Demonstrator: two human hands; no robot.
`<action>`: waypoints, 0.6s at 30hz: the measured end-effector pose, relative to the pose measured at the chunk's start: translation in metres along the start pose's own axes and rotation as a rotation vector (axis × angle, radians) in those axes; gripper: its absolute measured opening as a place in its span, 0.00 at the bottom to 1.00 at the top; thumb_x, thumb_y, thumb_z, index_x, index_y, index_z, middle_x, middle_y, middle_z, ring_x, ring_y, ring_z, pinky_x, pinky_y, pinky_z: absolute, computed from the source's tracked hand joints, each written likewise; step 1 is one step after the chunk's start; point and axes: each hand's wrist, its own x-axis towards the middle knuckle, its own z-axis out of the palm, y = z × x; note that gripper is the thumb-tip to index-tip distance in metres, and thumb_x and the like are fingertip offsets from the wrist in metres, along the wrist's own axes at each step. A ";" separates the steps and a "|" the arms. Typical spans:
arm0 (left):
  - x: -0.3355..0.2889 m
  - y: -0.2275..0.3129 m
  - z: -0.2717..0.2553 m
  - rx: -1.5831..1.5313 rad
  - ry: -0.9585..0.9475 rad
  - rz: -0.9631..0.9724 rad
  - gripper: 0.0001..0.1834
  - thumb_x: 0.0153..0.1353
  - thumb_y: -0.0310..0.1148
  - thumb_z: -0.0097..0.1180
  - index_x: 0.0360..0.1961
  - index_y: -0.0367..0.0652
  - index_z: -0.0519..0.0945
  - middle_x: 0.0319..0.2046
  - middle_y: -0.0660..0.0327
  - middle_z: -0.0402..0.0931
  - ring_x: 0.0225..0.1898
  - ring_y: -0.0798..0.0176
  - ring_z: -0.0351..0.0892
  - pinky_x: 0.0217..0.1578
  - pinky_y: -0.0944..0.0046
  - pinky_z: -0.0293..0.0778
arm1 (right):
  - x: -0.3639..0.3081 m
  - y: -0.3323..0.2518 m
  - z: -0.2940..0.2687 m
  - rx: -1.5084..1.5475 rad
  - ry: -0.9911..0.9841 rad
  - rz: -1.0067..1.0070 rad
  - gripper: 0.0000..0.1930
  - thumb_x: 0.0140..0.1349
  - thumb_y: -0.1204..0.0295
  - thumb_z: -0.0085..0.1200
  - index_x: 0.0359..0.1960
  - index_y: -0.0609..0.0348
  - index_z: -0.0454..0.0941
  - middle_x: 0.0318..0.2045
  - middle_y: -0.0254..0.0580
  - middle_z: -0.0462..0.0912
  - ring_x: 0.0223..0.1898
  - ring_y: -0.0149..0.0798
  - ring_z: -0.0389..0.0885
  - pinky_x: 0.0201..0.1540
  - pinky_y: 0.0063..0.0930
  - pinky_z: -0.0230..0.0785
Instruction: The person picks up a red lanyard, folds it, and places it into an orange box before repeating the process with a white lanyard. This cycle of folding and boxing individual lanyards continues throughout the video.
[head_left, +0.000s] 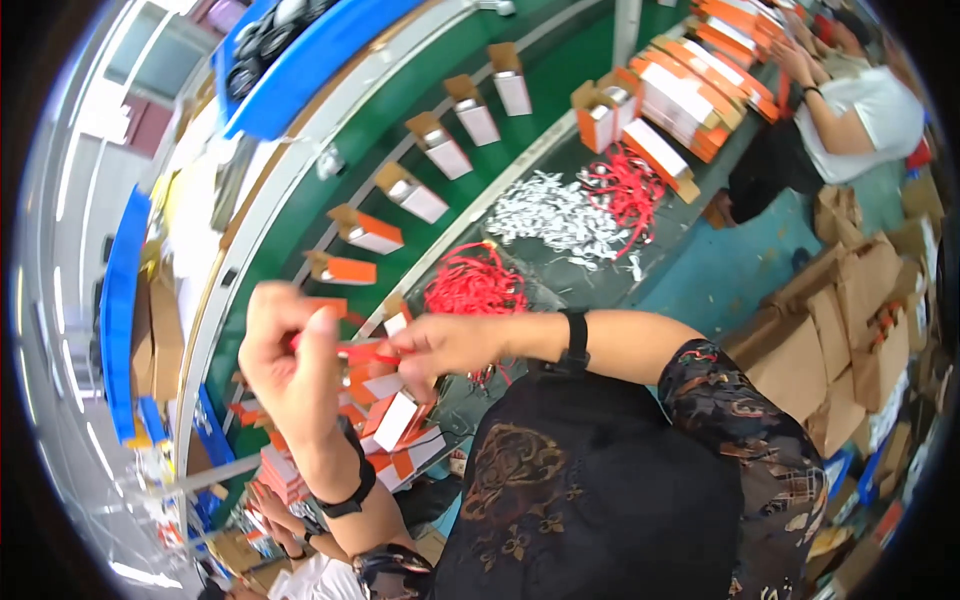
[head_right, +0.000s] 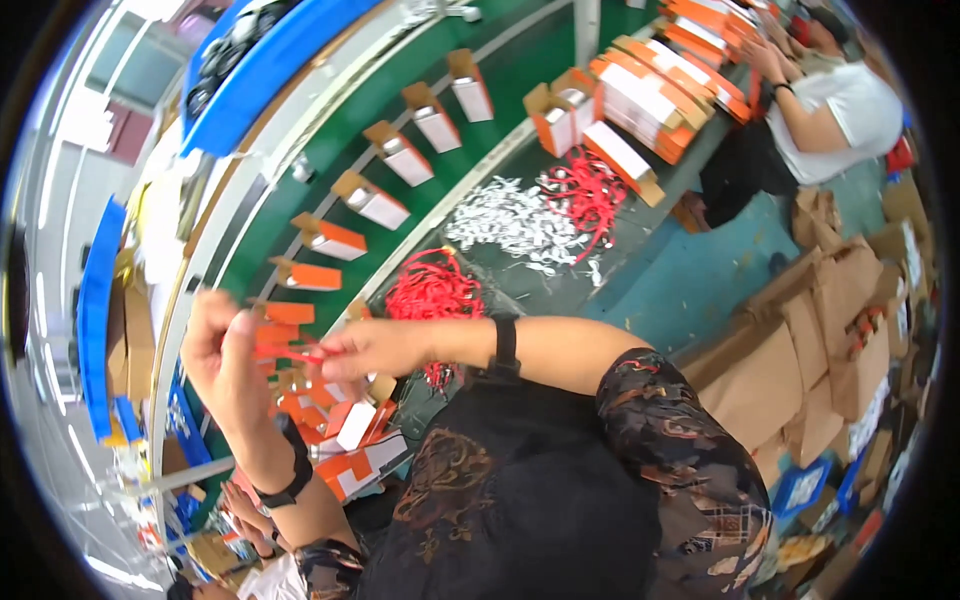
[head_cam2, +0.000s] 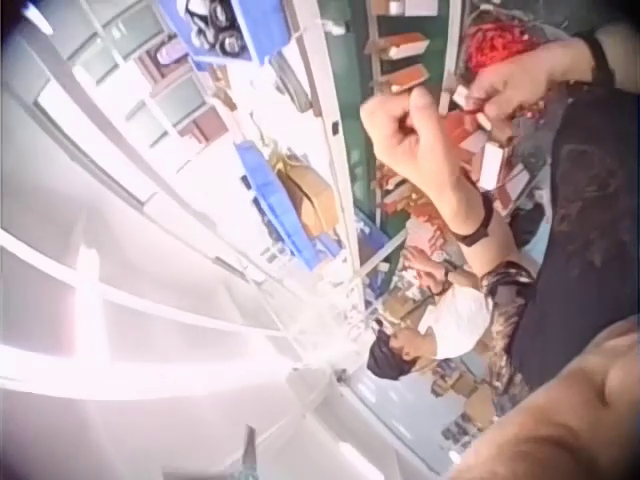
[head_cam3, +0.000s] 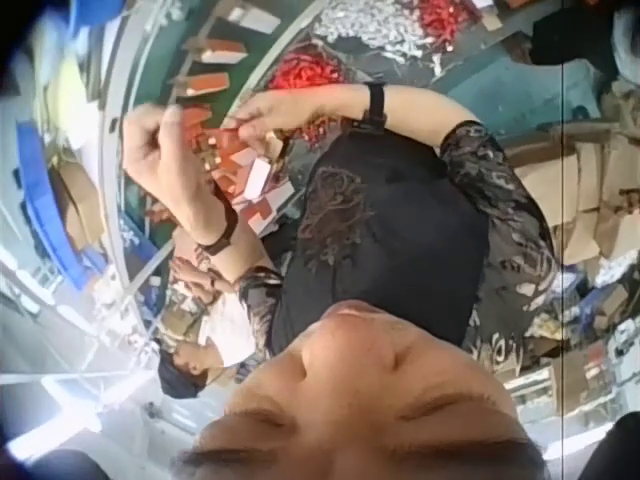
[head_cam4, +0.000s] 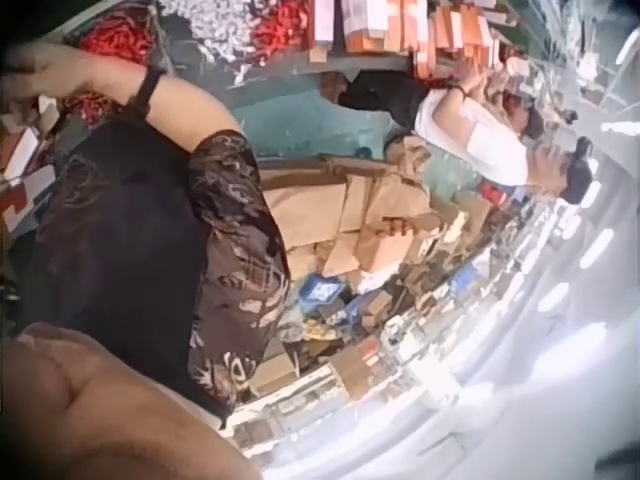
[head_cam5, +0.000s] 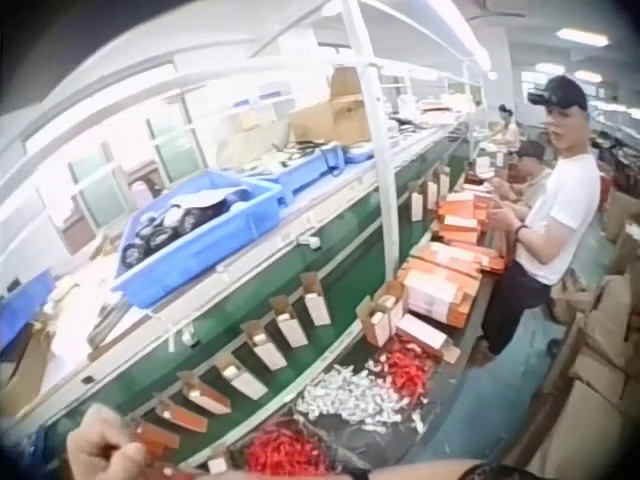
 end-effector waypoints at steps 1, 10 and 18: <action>-0.006 -0.016 0.002 -0.033 0.071 -0.015 0.09 0.56 0.22 0.53 0.21 0.38 0.69 0.27 0.63 0.65 0.30 0.69 0.63 0.33 0.70 0.60 | -0.012 0.003 0.001 -0.072 0.158 0.049 0.19 0.72 0.56 0.46 0.46 0.61 0.76 0.28 0.31 0.78 0.28 0.25 0.74 0.34 0.26 0.67; -0.143 -0.178 0.092 -1.294 -0.112 -0.991 0.14 0.65 0.39 0.48 0.43 0.43 0.78 0.42 0.59 0.78 0.44 0.60 0.75 0.48 0.60 0.71 | -0.037 0.005 0.013 -0.610 0.743 -0.571 0.15 0.55 0.71 0.58 0.17 0.62 0.67 0.24 0.44 0.69 0.26 0.44 0.72 0.28 0.36 0.63; -0.096 -0.120 0.152 -1.901 0.236 -1.303 0.19 0.69 0.49 0.43 0.47 0.47 0.77 0.44 0.63 0.78 0.47 0.59 0.76 0.49 0.57 0.72 | -0.050 0.034 -0.024 -1.635 0.837 -0.379 0.08 0.46 0.66 0.59 0.19 0.57 0.77 0.30 0.43 0.76 0.39 0.48 0.75 0.48 0.49 0.64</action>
